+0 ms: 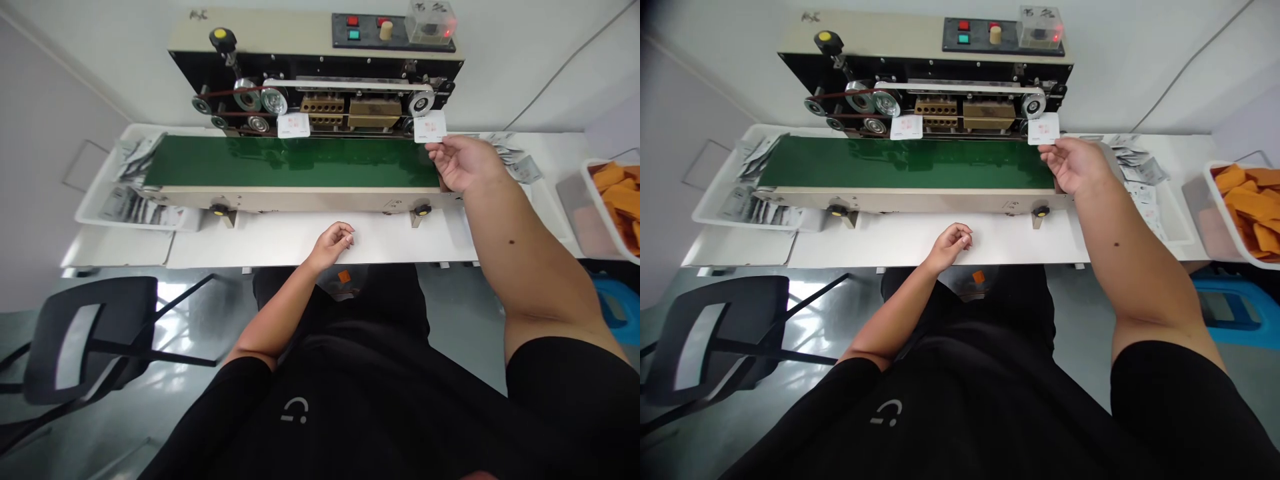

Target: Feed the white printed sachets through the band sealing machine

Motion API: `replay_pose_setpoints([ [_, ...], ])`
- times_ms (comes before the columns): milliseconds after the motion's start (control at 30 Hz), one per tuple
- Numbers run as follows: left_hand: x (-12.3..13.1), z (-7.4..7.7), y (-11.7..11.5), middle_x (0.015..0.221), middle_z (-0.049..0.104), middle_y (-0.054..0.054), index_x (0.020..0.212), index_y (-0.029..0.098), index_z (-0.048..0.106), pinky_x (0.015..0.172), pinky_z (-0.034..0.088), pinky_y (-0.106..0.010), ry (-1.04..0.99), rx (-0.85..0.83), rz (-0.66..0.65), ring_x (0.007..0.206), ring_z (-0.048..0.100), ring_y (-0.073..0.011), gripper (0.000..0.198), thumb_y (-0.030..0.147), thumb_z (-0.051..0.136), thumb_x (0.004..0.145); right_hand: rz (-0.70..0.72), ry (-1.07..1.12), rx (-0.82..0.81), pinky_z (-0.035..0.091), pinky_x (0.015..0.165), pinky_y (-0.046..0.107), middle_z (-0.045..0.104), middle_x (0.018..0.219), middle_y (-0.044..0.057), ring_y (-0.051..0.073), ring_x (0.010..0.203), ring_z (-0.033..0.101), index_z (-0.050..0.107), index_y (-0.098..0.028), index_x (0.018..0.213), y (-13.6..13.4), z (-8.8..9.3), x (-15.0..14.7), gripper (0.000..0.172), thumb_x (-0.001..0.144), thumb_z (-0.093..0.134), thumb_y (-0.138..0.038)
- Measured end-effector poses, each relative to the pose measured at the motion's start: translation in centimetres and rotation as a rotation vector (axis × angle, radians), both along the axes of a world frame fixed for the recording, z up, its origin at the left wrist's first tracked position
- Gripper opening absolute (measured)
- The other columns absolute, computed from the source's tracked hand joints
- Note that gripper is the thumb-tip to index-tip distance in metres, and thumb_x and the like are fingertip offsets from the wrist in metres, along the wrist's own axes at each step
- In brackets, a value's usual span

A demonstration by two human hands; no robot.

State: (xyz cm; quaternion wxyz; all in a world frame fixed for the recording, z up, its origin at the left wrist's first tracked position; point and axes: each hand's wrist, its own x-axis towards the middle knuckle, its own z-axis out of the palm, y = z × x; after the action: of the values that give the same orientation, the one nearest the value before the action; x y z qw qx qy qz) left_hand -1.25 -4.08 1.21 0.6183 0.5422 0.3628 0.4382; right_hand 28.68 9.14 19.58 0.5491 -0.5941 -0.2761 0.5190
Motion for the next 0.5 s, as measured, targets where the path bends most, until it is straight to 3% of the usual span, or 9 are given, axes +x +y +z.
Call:
replay_pose_setpoints([
  [133, 0.0, 0.1, 0.0, 0.088, 0.066, -0.003, 0.111, 0.019, 0.062, 0.079, 0.053, -0.030, 0.013, 0.009, -0.005, 0.080, 0.063, -0.0141, 0.047, 0.061, 0.073, 0.093, 0.106, 0.033, -0.018, 0.056, 0.064, 0.013, 0.073, 0.089, 0.012, 0.006, 0.073, 0.064, 0.061, -0.006, 0.103, 0.7, 0.0, -1.5, 0.011, 0.108, 0.052, -0.007],
  [200, 0.0, 0.2, 0.0, 0.088, 0.066, -0.003, 0.111, 0.019, 0.062, 0.079, 0.053, -0.030, 0.018, 0.007, 0.001, 0.080, 0.063, -0.0142, 0.047, 0.061, 0.073, 0.093, 0.142, 0.020, 0.035, 0.059, 0.062, 0.017, 0.073, 0.090, 0.010, 0.009, 0.073, 0.067, 0.064, -0.009, 0.103, -0.1, -0.4, -1.7, 0.006, 0.104, 0.065, -0.014],
  [267, 0.0, 0.3, -0.1, 0.088, 0.066, -0.003, 0.111, 0.019, 0.062, 0.079, 0.053, -0.030, 0.019, 0.008, 0.011, 0.080, 0.062, -0.0141, 0.047, 0.061, 0.072, 0.093, 0.112, -0.021, 0.136, 0.061, 0.062, 0.021, 0.072, 0.091, 0.007, 0.011, 0.072, 0.069, 0.067, -0.013, 0.104, -1.9, -0.8, -1.2, 0.013, 0.096, 0.076, -0.018],
  [333, -0.1, 0.3, -0.1, 0.087, 0.066, -0.003, 0.112, 0.019, 0.063, 0.080, 0.052, -0.030, 0.022, 0.012, 0.018, 0.079, 0.062, -0.0139, 0.046, 0.061, 0.072, 0.094, 0.000, -0.073, 0.254, 0.060, 0.061, 0.023, 0.071, 0.091, 0.006, 0.011, 0.067, 0.068, 0.069, -0.017, 0.105, -4.5, -1.4, 0.3, 0.013, 0.093, 0.074, -0.016],
  [433, -0.2, 0.2, -0.2, 0.087, 0.067, -0.003, 0.112, 0.019, 0.064, 0.080, 0.052, -0.030, 0.031, 0.018, 0.019, 0.079, 0.062, -0.0139, 0.044, 0.059, 0.072, 0.095, -0.298, -0.209, 0.412, 0.049, 0.051, 0.021, 0.069, 0.084, 0.003, 0.009, 0.055, 0.061, 0.070, -0.020, 0.103, -8.1, -2.3, 4.4, 0.020, 0.093, 0.058, -0.008],
  [500, -0.3, 0.2, -0.2, 0.087, 0.067, -0.003, 0.112, 0.019, 0.064, 0.080, 0.052, -0.030, 0.040, 0.021, 0.013, 0.079, 0.063, -0.0138, 0.043, 0.058, 0.072, 0.095, -0.504, -0.297, 0.411, 0.040, 0.049, 0.021, 0.067, 0.081, 0.003, 0.009, 0.053, 0.057, 0.069, -0.021, 0.099, -9.6, -2.9, 8.1, 0.027, 0.091, 0.053, -0.002],
])
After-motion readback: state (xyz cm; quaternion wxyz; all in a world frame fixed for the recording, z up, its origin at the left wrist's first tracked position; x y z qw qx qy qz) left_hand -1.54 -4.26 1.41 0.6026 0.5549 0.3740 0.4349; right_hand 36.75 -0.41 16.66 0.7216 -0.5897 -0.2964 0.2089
